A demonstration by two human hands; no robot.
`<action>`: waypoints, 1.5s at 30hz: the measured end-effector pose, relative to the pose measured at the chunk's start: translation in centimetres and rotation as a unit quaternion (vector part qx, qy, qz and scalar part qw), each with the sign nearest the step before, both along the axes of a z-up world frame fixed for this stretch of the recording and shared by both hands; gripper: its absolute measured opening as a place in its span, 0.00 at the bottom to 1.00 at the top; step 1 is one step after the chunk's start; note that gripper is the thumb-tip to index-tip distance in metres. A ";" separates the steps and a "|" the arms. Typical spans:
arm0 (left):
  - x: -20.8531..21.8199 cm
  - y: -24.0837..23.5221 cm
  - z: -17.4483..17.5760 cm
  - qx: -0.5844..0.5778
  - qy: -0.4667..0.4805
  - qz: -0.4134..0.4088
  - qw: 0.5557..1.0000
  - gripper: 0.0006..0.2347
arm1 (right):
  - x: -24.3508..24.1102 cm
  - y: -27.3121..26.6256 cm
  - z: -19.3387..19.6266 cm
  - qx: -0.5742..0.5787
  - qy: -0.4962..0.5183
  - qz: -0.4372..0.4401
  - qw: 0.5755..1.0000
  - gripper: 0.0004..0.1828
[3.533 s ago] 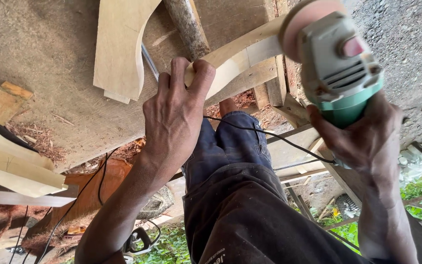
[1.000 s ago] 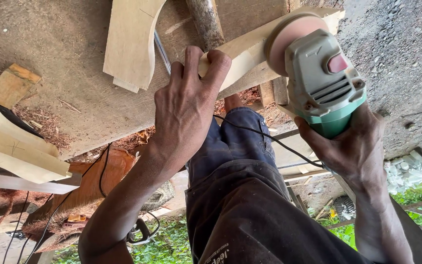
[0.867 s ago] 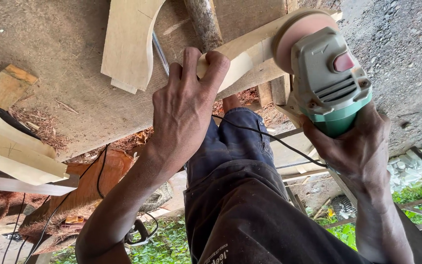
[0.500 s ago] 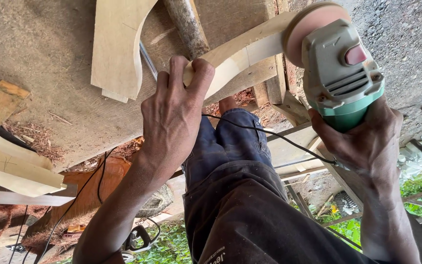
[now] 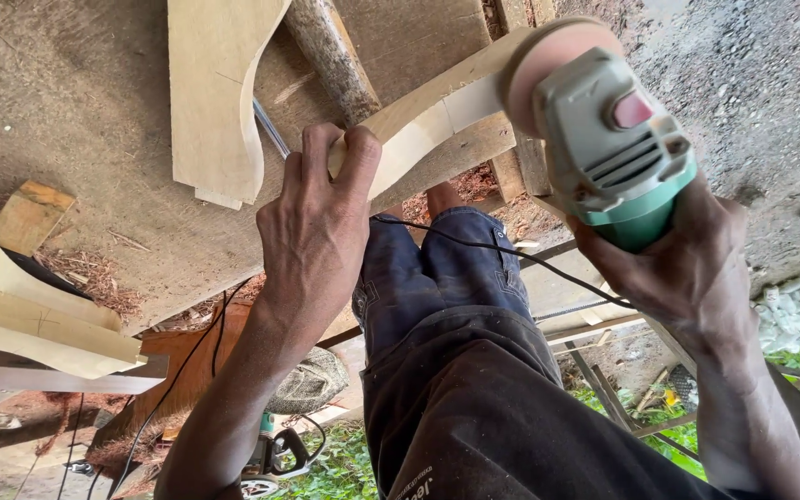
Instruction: The person uses a handheld angle grinder with a sanding disc to smooth the edges and surfaces of a curved wooden piece. They hold the wood with their left hand and guide the tool with their right hand, frequently rotating the piece to access different sides. The person occasionally pauses to inspect the wood before resuming the sanding process.
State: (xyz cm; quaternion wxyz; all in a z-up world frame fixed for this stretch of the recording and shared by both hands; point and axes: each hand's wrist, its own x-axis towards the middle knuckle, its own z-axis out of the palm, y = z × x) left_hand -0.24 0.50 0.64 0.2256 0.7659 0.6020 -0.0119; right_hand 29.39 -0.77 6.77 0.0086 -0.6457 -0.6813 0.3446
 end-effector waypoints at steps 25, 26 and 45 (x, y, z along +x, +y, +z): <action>-0.2 0.2 0.4 -0.051 -0.032 0.000 0.998 0.24 | 2.3 0.5 -0.5 -0.033 0.003 -0.055 0.998 0.31; -0.2 0.2 0.4 -0.044 -0.023 -0.004 0.999 0.24 | 2.7 0.3 -0.7 -0.055 -0.036 -0.085 0.994 0.31; 0.0 -0.1 0.0 -0.006 -0.034 0.005 0.999 0.16 | -0.3 0.1 0.0 -0.005 -0.116 0.005 0.993 0.41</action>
